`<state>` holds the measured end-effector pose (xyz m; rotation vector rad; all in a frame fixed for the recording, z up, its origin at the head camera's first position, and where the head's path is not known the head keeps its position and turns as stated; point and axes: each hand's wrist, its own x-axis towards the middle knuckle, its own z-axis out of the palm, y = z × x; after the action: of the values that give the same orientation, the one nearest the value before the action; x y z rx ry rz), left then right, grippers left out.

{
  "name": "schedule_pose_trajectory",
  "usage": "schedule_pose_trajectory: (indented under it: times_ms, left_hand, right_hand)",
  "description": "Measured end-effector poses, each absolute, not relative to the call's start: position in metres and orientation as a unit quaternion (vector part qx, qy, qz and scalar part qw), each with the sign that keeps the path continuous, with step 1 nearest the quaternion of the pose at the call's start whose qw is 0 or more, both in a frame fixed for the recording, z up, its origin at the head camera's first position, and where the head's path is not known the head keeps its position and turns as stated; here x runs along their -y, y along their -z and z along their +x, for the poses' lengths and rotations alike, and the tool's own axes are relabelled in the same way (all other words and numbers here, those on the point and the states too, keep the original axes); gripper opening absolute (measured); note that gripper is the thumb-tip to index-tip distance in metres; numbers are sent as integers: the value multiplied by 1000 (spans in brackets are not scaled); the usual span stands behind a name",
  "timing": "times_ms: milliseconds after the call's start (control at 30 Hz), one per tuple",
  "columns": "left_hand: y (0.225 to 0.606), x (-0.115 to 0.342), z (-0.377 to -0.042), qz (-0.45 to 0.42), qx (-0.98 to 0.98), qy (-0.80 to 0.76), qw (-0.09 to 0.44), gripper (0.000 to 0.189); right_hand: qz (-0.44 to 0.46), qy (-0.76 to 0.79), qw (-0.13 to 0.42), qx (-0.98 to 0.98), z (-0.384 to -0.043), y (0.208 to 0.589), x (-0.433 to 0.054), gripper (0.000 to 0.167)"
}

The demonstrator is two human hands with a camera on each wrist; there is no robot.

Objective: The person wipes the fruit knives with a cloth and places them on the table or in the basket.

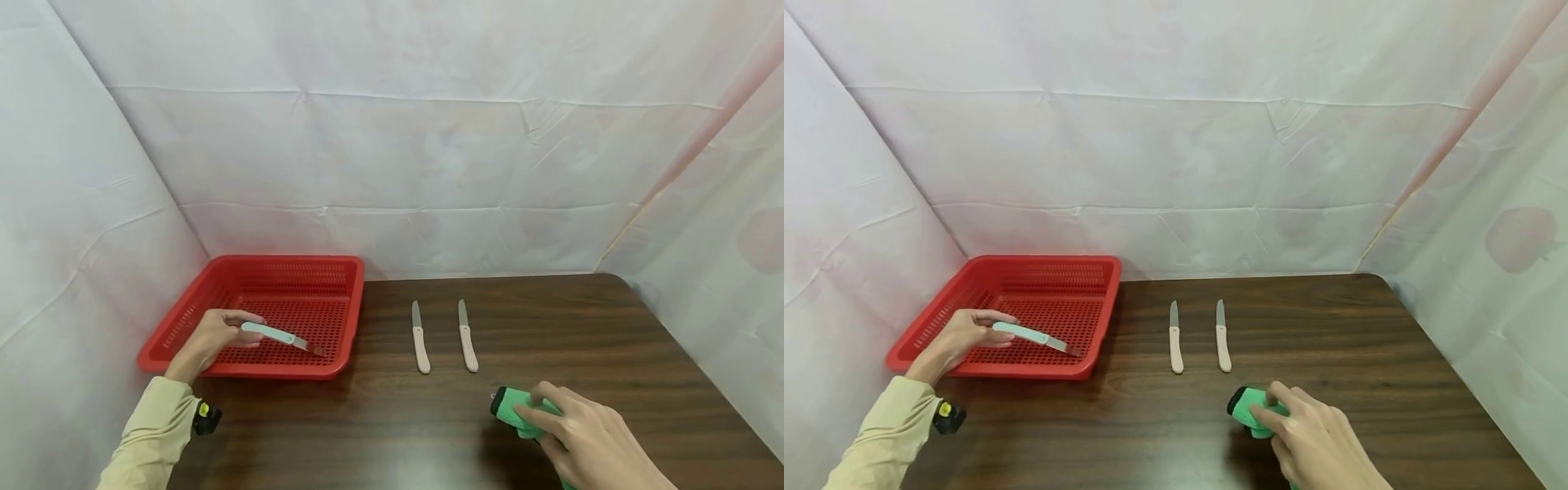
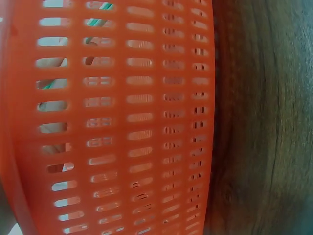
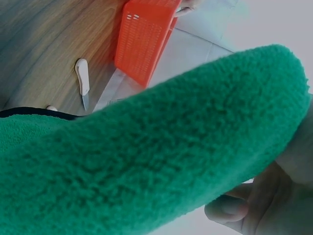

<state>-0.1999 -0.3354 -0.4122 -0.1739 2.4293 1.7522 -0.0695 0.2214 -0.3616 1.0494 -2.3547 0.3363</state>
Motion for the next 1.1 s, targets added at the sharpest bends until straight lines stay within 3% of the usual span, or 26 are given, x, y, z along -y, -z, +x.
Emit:
schedule_pose_trajectory:
  times_ms: [200,433,600,733,967,1100]
  left_hand:
    - [414,336,-201,-56,-847,-525,69,32]
    - [417,333,-206,-33,-934,-355,33,24]
    - [418,329,-209,-18,-952,-302,41,20]
    - [419,326,-210,-11,-957,-284,51,16]
    - [420,326,-209,-24,-957,-280,74,17]
    - [418,323,-209,-20,-958,-283,53,18]
  right_hand:
    - [387,-122,269,873,-70,363,-224,44]
    - [390,-125,263,874,-69,365,-228,43]
    - [391,-128,260,874,-69,367,-229,31]
    - [390,-127,263,873,-69,369,-228,50]
    - [387,-125,264,875,-68,371,-229,52]
    - [385,-126,258,877,-68,370,-230,33]
